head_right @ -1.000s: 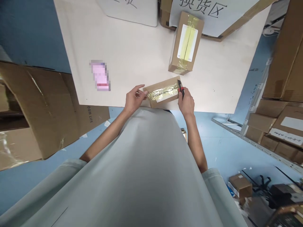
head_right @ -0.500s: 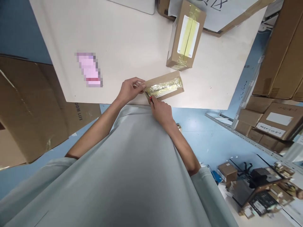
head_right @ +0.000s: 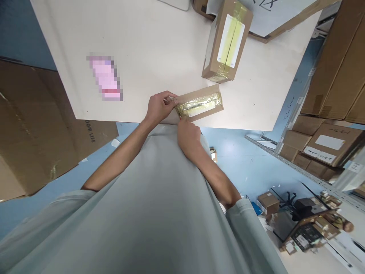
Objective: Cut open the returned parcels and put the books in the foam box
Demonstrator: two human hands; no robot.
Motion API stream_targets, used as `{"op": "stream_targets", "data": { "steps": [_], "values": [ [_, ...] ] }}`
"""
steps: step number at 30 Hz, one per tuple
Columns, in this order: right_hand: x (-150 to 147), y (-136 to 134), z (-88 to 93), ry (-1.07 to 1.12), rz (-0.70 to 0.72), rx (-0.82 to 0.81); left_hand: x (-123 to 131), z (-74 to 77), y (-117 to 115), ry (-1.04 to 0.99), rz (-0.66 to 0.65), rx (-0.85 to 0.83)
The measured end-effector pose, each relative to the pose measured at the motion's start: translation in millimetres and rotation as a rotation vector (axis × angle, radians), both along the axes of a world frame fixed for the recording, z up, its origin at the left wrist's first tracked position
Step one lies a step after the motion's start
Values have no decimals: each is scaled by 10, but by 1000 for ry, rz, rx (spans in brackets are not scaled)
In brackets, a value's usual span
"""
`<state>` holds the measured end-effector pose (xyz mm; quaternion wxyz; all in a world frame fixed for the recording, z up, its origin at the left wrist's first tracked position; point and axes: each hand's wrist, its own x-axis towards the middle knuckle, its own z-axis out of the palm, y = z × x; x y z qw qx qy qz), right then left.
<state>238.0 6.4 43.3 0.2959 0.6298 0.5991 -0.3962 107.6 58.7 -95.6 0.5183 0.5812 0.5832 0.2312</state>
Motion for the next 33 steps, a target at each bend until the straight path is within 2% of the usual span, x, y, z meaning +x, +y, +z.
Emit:
{"op": "stream_targets", "data": {
  "steps": [4, 8, 12, 16, 21, 24, 27, 30, 33],
  "values": [
    [24, -38, 111, -122, -54, -28, 32, 30, -40, 39, -7, 10],
    [101, -121, 341, -75, -7, 3, 23, 40, -18, 77, -16, 20],
    [356, -163, 486, -53, 24, 61, -12, 47, 126, 70, -70, 76],
    [714, -115, 434, -58, 54, 172, -46, 127, 242, 83, -99, 115],
    [992, 9, 347, -39, 120, 253, -92, 184, 171, 65, -164, 167],
    [1037, 127, 285, 8, 221, 272, -98, 138, 117, 59, -183, 165],
    [1026, 279, 205, 55, 326, 270, -75, 111, 119, 40, -145, 164],
    [990, 435, 136, 97, 389, 262, -41, 144, 152, 21, -109, 197],
    [967, 567, 73, 126, 426, 247, -20, 202, 169, 18, -142, 171]
  ]
}}
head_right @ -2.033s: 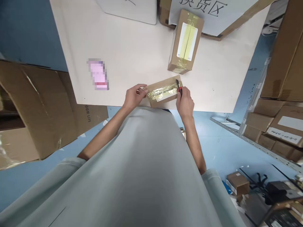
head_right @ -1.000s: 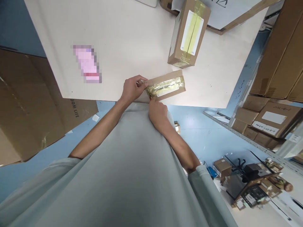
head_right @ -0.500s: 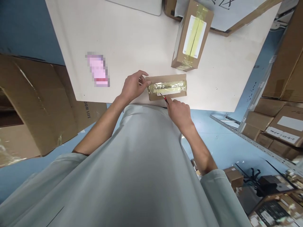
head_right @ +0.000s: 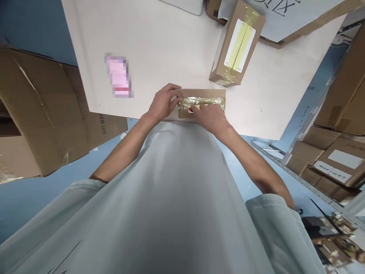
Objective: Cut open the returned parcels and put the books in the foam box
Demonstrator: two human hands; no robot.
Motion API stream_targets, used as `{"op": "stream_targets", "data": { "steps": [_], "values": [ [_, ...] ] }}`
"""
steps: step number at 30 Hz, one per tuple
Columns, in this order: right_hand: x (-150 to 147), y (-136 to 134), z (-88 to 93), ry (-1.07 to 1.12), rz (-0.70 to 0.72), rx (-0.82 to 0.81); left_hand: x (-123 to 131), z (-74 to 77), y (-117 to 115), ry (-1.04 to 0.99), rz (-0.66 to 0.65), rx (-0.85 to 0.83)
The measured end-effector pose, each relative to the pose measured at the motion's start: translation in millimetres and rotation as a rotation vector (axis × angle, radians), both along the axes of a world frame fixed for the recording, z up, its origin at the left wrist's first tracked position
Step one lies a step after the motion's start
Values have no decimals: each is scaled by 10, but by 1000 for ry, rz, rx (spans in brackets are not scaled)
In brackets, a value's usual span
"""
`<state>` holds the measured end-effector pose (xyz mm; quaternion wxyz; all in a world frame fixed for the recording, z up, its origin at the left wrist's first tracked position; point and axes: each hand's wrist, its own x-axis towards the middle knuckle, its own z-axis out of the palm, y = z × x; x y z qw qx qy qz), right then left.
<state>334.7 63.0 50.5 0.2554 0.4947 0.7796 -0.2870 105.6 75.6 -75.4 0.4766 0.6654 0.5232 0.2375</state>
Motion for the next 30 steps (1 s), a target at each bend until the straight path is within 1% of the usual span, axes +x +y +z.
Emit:
{"op": "stream_targets", "data": {
  "steps": [3, 6, 10, 12, 14, 18, 20, 23, 27, 30],
  "values": [
    [15, 100, -94, 58, -11, -11, 2, 27, -6, 11, -33, -25],
    [52, 184, -216, 104, -2, -17, 1, 2, -11, 11, -39, -7],
    [54, 301, -362, 111, 99, -32, 3, -75, -4, -15, 8, -26],
    [15, 360, -428, 125, 121, -45, 1, -102, 0, -29, 50, -44],
    [-32, 413, -493, 146, 113, -60, -3, -111, 5, -27, 65, -48],
    [-51, 466, -567, 165, 91, -71, -5, -81, 26, -31, 14, -62],
    [3, 457, -541, 163, 76, -75, 2, -59, 42, -55, 18, -87],
    [132, 421, -418, 82, 112, -58, 21, -22, 66, -60, 10, -96],
    [319, 384, -212, -70, 241, -94, 55, 47, 64, 25, -127, -61],
    [513, 361, -97, -196, 319, -95, 72, 83, 47, 86, -213, -40]
  ]
}}
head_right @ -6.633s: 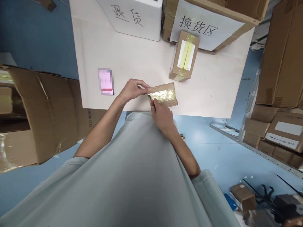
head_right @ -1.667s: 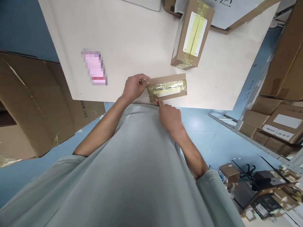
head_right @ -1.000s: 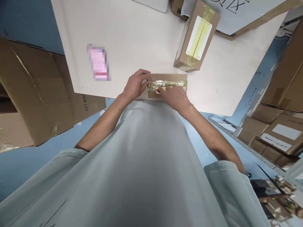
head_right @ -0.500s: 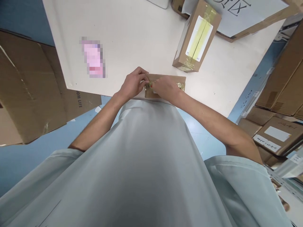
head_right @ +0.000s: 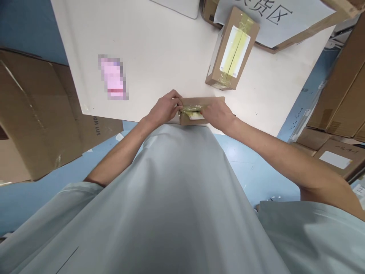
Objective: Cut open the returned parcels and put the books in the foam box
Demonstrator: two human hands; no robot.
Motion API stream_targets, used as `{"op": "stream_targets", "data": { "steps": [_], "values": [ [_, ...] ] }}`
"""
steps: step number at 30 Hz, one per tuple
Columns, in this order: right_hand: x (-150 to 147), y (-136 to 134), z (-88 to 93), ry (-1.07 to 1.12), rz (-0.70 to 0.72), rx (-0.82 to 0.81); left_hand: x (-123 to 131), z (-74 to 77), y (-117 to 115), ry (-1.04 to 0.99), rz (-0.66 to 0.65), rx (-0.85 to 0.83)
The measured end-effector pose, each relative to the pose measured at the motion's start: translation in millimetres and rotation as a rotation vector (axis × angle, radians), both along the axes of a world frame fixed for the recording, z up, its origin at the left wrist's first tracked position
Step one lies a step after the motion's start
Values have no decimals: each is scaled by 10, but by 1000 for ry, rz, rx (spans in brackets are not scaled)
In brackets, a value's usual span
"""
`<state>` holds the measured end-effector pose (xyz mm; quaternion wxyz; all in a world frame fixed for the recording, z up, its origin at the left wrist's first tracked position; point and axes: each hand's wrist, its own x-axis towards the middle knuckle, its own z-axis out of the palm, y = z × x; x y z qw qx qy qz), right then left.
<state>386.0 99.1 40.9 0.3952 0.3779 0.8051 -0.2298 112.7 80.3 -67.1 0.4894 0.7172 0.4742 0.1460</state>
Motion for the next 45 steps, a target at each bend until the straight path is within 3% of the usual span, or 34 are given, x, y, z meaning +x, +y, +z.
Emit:
{"op": "stream_targets", "data": {
  "steps": [5, 8, 18, 25, 34, 40, 45],
  "values": [
    [494, -63, 135, -140, 57, 54, -7, -9, 11, 2, -37, 37],
    [684, -110, 158, -140, 0, 105, -21, 14, 53, 5, -65, 65],
    [628, -298, -96, -10, -116, 165, -342, 115, 164, 116, -68, 82],
    [783, -388, -120, 24, -197, 181, -268, 132, 127, 143, -99, 81],
    [705, -397, -207, -10, -135, 218, -224, 110, 141, 176, -131, 108],
    [944, -372, -205, 14, -143, 223, -187, 104, 105, 200, -150, 123],
    [1236, -403, -288, 89, -245, 243, -189, 90, 58, 194, -125, 136]
  ]
}}
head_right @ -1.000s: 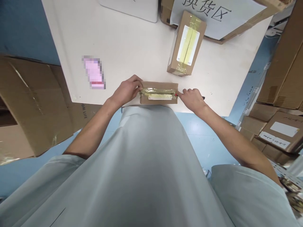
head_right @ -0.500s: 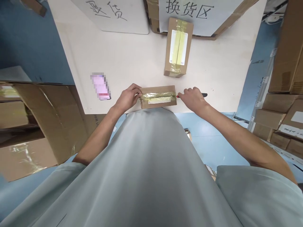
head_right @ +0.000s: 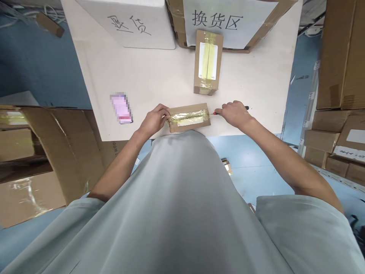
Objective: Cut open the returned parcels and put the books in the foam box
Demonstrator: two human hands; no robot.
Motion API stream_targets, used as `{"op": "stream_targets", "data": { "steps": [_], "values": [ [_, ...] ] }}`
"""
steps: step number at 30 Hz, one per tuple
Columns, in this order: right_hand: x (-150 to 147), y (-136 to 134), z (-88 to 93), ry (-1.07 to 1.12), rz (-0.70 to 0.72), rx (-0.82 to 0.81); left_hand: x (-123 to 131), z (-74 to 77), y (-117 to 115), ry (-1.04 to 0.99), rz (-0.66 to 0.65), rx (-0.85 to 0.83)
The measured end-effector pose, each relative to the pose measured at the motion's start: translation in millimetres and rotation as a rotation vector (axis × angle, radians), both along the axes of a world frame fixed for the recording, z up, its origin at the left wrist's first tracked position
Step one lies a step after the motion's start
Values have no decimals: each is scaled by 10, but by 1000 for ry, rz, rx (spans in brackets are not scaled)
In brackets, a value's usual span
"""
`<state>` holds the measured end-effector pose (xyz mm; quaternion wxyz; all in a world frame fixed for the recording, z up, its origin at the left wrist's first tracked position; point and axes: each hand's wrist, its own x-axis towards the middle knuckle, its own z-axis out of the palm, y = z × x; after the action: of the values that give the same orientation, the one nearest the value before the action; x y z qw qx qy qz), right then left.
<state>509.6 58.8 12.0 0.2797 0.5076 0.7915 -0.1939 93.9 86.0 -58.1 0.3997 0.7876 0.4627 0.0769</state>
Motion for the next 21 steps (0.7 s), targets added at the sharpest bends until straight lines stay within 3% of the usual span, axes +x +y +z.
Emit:
{"op": "stream_targets", "data": {
  "steps": [6, 13, 17, 21],
  "values": [
    [399, -315, -204, -21, -125, -20, -45, -30, 28, 2, 47, 3],
    [59, -961, -521, 243, -692, 42, 19, 42, -113, 4, 210, -7],
    [-187, -1198, -750, 521, -1016, 69, 406, 117, -178, 24, 52, 158],
    [-369, -1291, -836, 717, -1243, 131, 1082, 8, -270, -18, -164, 180]
  ]
}}
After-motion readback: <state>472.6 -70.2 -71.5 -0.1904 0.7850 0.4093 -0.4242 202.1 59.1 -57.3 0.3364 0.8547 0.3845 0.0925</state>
